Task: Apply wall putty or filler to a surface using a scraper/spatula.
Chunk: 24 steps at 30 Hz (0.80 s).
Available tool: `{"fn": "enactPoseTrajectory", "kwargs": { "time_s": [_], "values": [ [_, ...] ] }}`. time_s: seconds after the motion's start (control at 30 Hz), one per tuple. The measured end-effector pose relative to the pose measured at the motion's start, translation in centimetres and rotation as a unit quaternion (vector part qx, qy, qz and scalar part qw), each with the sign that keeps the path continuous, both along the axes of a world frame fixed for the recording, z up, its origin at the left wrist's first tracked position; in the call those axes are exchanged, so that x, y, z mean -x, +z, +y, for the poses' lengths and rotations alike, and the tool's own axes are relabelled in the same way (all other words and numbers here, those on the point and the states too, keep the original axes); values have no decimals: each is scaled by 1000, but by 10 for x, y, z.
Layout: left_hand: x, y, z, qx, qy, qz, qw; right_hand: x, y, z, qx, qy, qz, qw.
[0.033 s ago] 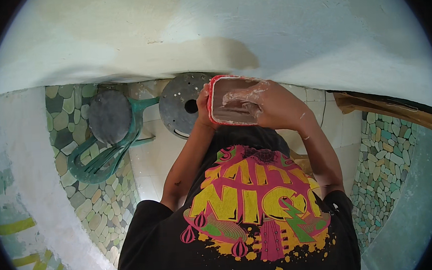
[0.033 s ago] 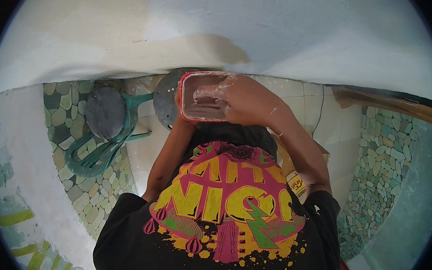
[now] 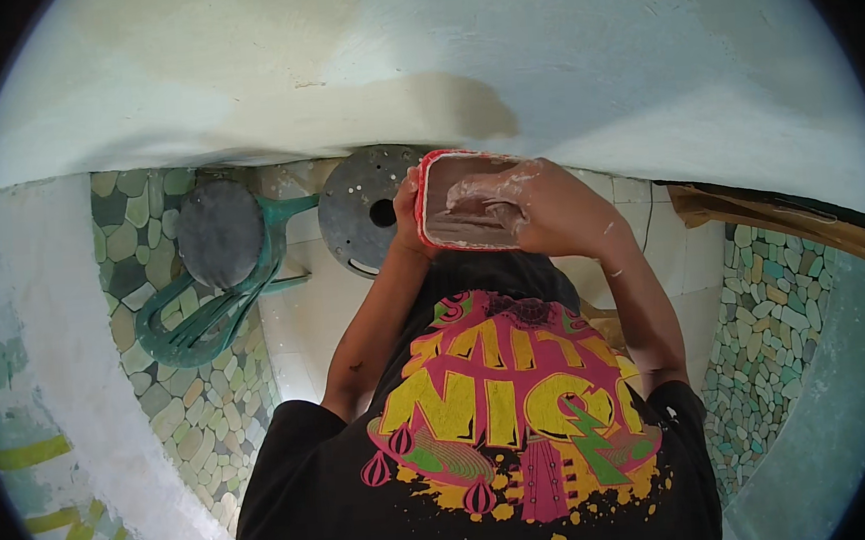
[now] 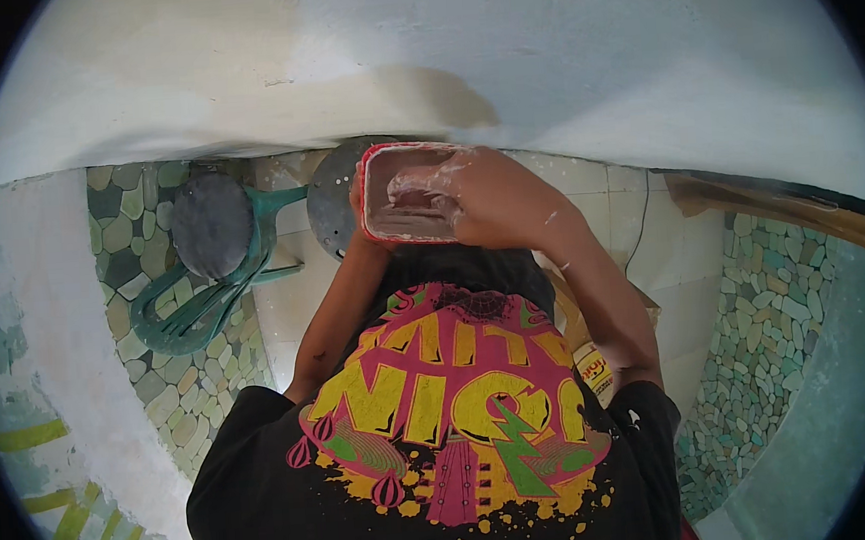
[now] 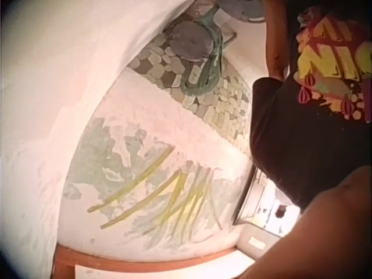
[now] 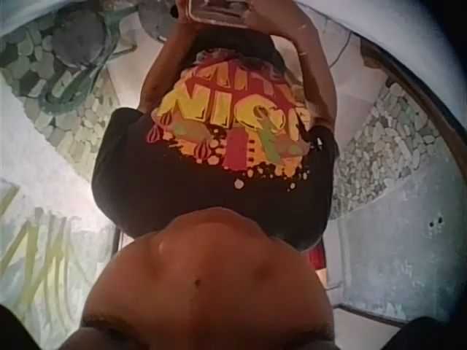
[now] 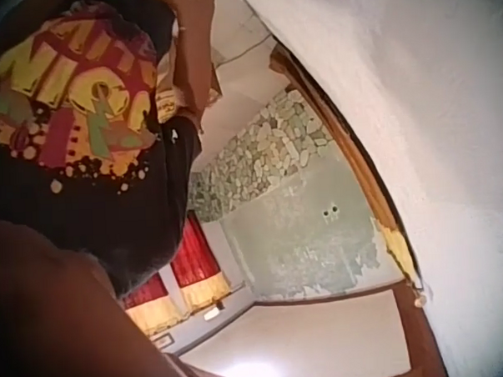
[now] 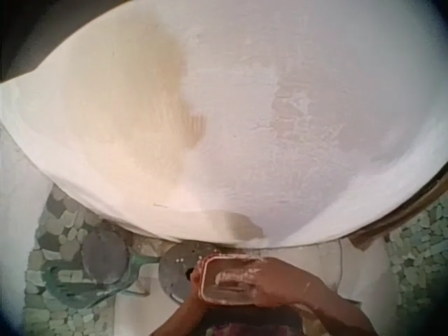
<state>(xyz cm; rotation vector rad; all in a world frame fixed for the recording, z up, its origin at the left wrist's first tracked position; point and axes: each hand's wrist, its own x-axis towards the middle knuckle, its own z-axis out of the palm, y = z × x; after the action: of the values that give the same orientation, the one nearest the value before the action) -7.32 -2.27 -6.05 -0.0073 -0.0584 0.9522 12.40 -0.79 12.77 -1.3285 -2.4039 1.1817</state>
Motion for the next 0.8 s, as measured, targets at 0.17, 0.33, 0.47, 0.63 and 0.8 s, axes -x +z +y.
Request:
{"fn": "enactPoseTrajectory", "kwargs": {
  "time_s": [0.17, 0.33, 0.47, 0.63, 0.8],
  "values": [
    [-2, 7, -4, 10, -9, 16, 1000, -15, 9, 4, 82, -43, -15, 996],
    [2, -6, -9, 14, -4, 102, 995, -26, -12, 6, 34, 1, 58, 998],
    [4, -7, -3, 12, -42, 85, 995, -44, -29, 16, 32, -35, 149, 988],
    [-3, -20, 6, -83, 33, 323, 942, -59, -32, 19, 148, -254, 362, 884],
    [3, -10, -7, -45, 52, 252, 965, -56, -62, -12, 234, -369, 595, 674]
  ]
}}
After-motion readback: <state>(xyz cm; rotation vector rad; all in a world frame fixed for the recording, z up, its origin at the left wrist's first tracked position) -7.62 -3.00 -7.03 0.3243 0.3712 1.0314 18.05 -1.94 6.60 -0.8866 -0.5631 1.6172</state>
